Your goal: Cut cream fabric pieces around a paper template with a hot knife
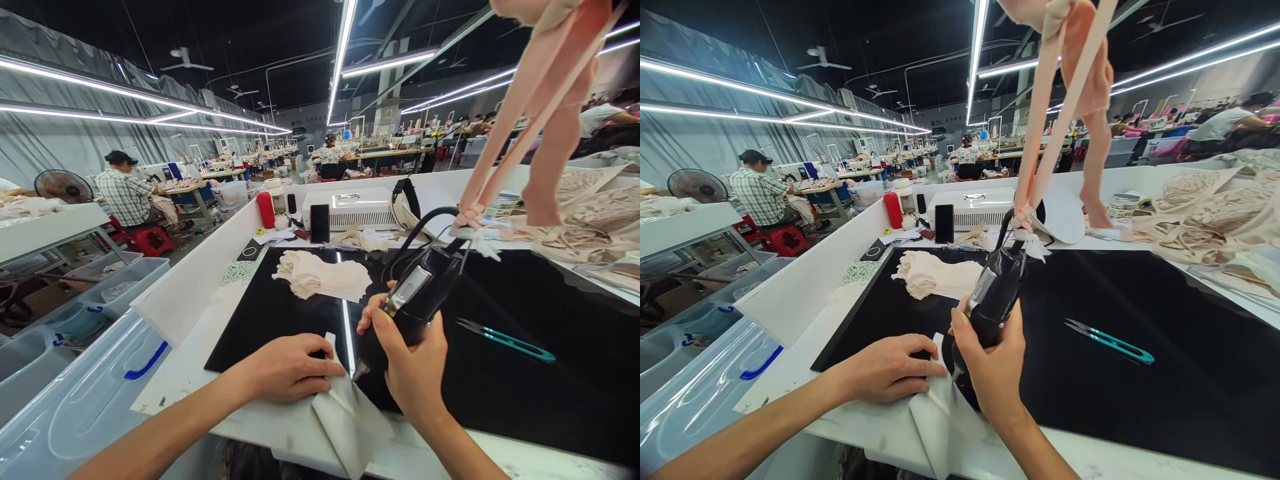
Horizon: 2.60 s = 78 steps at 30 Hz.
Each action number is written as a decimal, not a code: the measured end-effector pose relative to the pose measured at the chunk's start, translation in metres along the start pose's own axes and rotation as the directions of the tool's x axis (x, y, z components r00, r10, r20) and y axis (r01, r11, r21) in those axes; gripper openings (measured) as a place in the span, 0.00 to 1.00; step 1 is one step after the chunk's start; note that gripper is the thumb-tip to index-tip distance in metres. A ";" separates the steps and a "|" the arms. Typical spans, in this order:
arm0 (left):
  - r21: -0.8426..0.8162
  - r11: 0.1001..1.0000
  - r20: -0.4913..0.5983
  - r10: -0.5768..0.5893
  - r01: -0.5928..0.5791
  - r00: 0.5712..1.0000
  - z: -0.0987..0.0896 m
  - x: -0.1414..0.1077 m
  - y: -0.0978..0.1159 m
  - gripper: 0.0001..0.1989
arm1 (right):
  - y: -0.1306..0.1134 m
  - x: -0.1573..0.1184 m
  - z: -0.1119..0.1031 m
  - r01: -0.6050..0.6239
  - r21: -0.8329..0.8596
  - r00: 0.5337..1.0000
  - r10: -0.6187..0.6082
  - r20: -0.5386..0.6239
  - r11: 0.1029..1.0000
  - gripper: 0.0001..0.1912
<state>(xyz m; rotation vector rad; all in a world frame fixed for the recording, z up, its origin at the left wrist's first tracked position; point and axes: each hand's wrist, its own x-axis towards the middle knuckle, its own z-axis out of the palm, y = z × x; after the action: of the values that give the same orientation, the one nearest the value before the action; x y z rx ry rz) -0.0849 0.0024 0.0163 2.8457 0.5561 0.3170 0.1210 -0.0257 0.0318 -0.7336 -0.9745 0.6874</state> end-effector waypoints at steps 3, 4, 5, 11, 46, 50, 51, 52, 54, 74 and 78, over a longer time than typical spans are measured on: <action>0.039 0.999 0.018 -0.001 0.000 1.000 0.001 -0.002 0.000 0.16 | 0.000 -0.001 -0.001 -0.002 -0.003 1.000 0.002 -0.003 1.000 0.16; 0.049 0.999 0.022 0.000 -0.001 1.000 0.001 -0.003 0.000 0.16 | -0.001 -0.001 -0.001 -0.004 -0.002 1.000 0.004 -0.001 1.000 0.16; 0.058 0.998 0.024 0.000 -0.002 1.000 0.001 -0.004 0.000 0.16 | -0.001 -0.001 -0.001 -0.006 0.001 1.000 0.006 0.000 1.000 0.16; 0.079 0.997 0.001 0.016 -0.016 1.000 0.004 -0.007 0.001 0.17 | -0.004 -0.001 0.001 -0.012 0.006 1.000 0.012 -0.003 1.000 0.15; 0.049 0.999 -0.048 0.006 -0.003 0.999 0.014 -0.008 -0.001 0.16 | 0.012 0.016 0.016 0.007 -0.002 1.000 -0.007 -0.014 1.000 0.17; 0.046 0.999 -0.049 0.005 -0.003 0.999 0.013 -0.008 0.000 0.16 | 0.017 0.022 0.018 0.020 0.022 0.999 -0.019 -0.044 1.000 0.18; 0.048 0.999 -0.050 0.005 -0.002 0.999 0.013 -0.007 0.000 0.16 | 0.018 0.023 0.018 0.016 0.030 0.999 -0.015 -0.041 0.999 0.18; 0.049 0.999 -0.052 0.004 -0.002 0.999 0.013 -0.007 0.001 0.16 | 0.019 0.023 0.019 0.010 0.037 0.999 -0.008 -0.037 0.999 0.18; 0.048 0.999 -0.058 0.004 -0.001 0.998 0.013 -0.007 0.001 0.16 | 0.019 0.023 0.020 0.000 0.045 0.999 0.002 -0.032 0.999 0.18; 0.047 0.999 -0.074 0.010 -0.006 0.997 0.012 -0.007 0.001 0.15 | 0.021 0.021 0.018 0.011 0.019 0.998 -0.010 -0.058 1.000 0.18; 0.049 0.999 -0.076 0.009 -0.005 0.997 0.013 -0.007 0.001 0.15 | 0.021 0.021 0.019 0.008 0.033 0.998 -0.007 -0.055 0.999 0.19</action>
<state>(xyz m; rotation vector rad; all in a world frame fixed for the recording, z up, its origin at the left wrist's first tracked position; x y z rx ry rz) -0.0877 -0.0036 0.0036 2.8931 0.5758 0.4200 0.1086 0.0072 0.0321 -0.7160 -0.9137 0.6720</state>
